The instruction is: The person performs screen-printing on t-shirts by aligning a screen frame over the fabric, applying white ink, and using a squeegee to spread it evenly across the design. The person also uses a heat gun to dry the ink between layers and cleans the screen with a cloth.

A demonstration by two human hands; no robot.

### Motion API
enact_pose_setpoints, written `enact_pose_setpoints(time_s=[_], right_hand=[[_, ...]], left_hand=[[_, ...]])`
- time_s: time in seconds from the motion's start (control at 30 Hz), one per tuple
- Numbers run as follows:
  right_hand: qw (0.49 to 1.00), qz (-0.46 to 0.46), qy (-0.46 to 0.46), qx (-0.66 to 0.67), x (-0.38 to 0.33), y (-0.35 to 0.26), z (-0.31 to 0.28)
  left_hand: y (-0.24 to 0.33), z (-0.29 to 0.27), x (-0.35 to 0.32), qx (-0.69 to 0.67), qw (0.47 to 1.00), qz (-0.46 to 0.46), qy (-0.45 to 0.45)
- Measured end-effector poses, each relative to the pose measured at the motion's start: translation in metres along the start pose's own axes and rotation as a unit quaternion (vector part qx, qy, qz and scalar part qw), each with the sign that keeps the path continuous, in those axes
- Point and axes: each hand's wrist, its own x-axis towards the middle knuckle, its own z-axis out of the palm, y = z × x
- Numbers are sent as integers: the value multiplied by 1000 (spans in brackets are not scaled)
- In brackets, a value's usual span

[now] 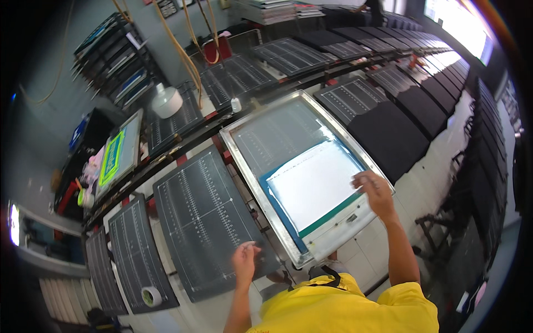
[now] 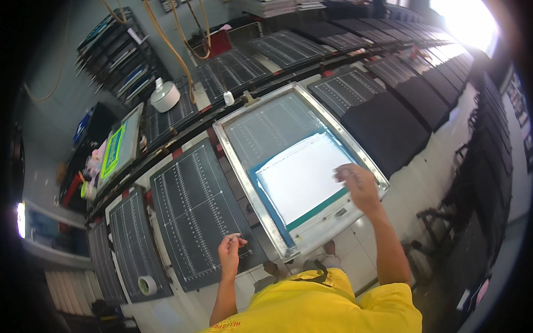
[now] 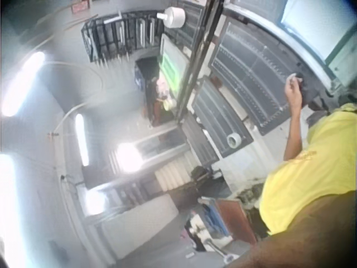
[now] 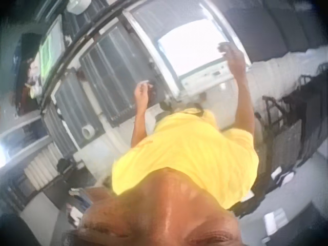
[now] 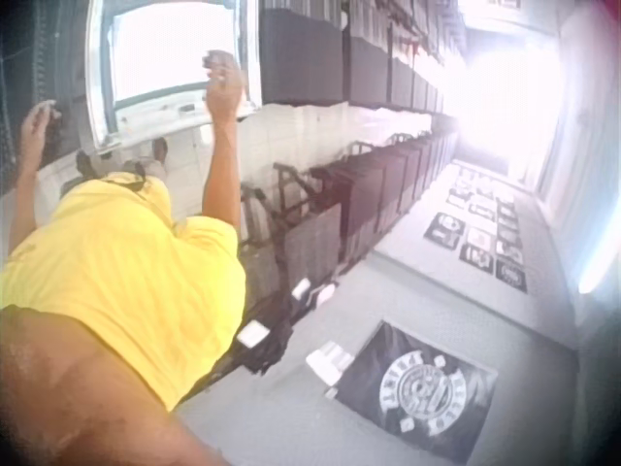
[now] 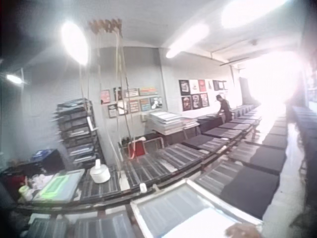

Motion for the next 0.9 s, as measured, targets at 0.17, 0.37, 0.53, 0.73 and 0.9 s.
enact_pose_setpoints(time_s=[0.17,0.37,0.53,0.73,0.9], right_hand=[[974,-43,61,-213,42,109,-112],[941,-65,23,-332,53,205,-152],[962,-4,-27,-273,57,241,-151],[982,8,2,-189,65,267,-143],[987,47,27,-148,70,267,-136]], left_hand=[[-14,53,-24,119,991,15,59],[-10,107,-43,303,938,73,151],[-10,128,-43,397,902,40,168],[-32,128,-33,423,882,56,202],[-50,118,-24,407,888,36,211]])
